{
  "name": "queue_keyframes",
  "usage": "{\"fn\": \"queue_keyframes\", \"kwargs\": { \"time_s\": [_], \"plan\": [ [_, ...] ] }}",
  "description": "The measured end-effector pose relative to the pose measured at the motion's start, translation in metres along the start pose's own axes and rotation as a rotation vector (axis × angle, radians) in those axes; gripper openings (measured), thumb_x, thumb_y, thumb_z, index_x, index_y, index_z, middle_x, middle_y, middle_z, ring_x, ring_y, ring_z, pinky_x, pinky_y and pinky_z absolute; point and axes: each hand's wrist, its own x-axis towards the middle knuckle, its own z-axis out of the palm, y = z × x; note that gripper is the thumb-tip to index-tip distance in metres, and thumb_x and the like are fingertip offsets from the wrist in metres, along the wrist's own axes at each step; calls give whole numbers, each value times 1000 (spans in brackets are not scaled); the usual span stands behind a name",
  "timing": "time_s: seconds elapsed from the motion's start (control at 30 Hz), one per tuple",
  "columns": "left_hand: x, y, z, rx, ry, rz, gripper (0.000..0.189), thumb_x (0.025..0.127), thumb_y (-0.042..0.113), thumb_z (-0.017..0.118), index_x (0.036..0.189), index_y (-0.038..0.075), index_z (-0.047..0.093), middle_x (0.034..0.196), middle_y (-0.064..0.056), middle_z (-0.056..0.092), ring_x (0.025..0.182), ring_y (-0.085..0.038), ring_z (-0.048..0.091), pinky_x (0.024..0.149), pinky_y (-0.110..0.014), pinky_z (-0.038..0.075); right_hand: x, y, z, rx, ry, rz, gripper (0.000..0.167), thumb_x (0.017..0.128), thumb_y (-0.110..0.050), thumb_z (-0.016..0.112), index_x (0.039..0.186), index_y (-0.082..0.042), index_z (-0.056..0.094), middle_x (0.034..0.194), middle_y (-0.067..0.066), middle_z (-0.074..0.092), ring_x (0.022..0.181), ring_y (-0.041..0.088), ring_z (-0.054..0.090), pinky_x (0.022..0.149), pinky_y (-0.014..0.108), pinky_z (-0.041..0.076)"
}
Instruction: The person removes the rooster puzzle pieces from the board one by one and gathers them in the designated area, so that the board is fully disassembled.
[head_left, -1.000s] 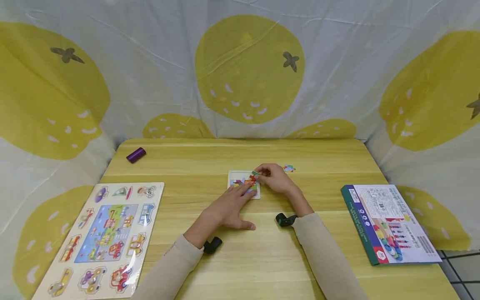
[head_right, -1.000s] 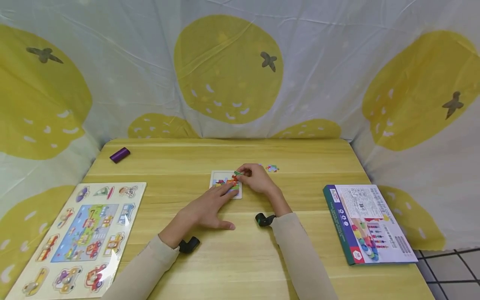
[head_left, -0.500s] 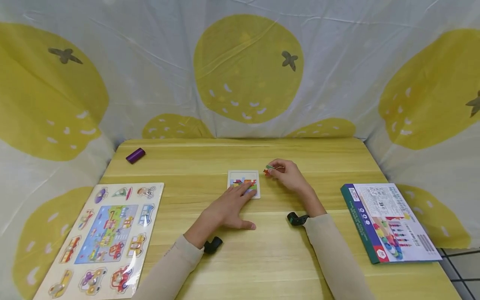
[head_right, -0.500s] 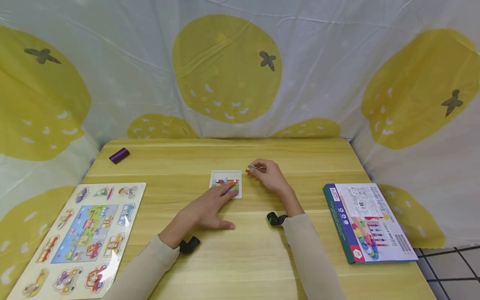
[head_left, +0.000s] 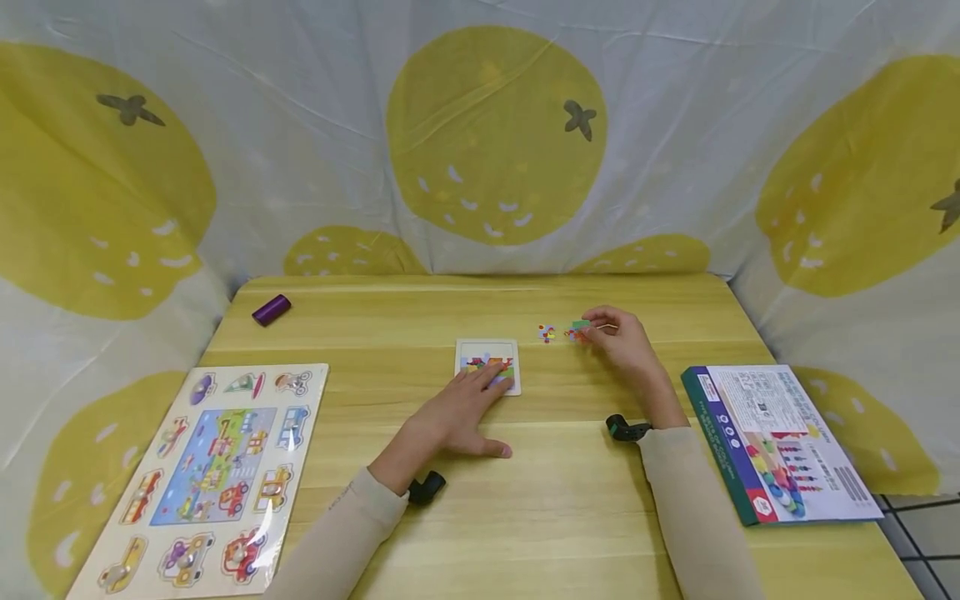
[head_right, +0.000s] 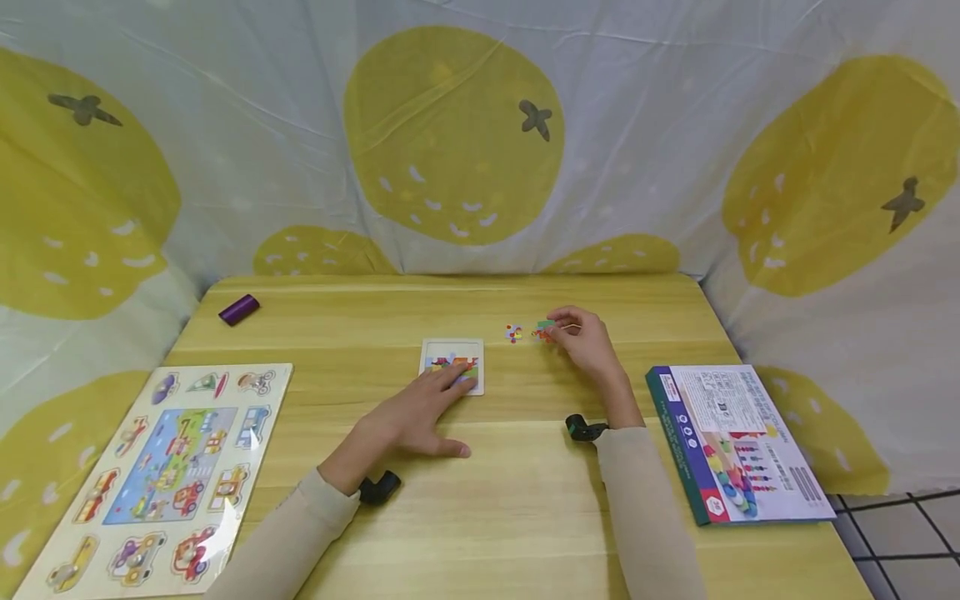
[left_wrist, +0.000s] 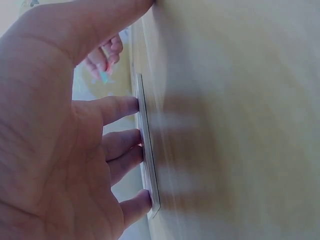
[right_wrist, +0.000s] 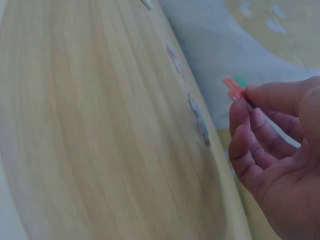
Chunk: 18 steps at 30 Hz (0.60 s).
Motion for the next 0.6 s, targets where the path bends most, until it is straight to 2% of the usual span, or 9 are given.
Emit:
{"fn": "queue_keyframes", "kwargs": {
  "time_s": [0.17,0.4,0.6],
  "plan": [
    [0,0,3,1,-5,-2,108,82,71,72,165,17,28,174,-8,13,161,-28,15,128,-56,17,-4,11,-14,-14,57,47,33,103,-16,64,132,-1,66,111,15,61,94,24,75,73,26,59],
    [-1,0,3,7,-10,-9,108,82,71,71,165,17,27,174,-8,13,161,-28,15,129,-56,17,-4,15,-23,-92,102,118,32,101,-18,68,126,1,64,113,18,63,86,14,69,69,22,58],
    [-1,0,2,14,-9,-5,108,83,72,71,165,17,27,174,-8,13,161,-28,15,128,-56,17,-1,17,-25,-185,129,144,26,99,-16,68,120,0,69,108,16,68,88,19,66,68,22,55]
  ]
}}
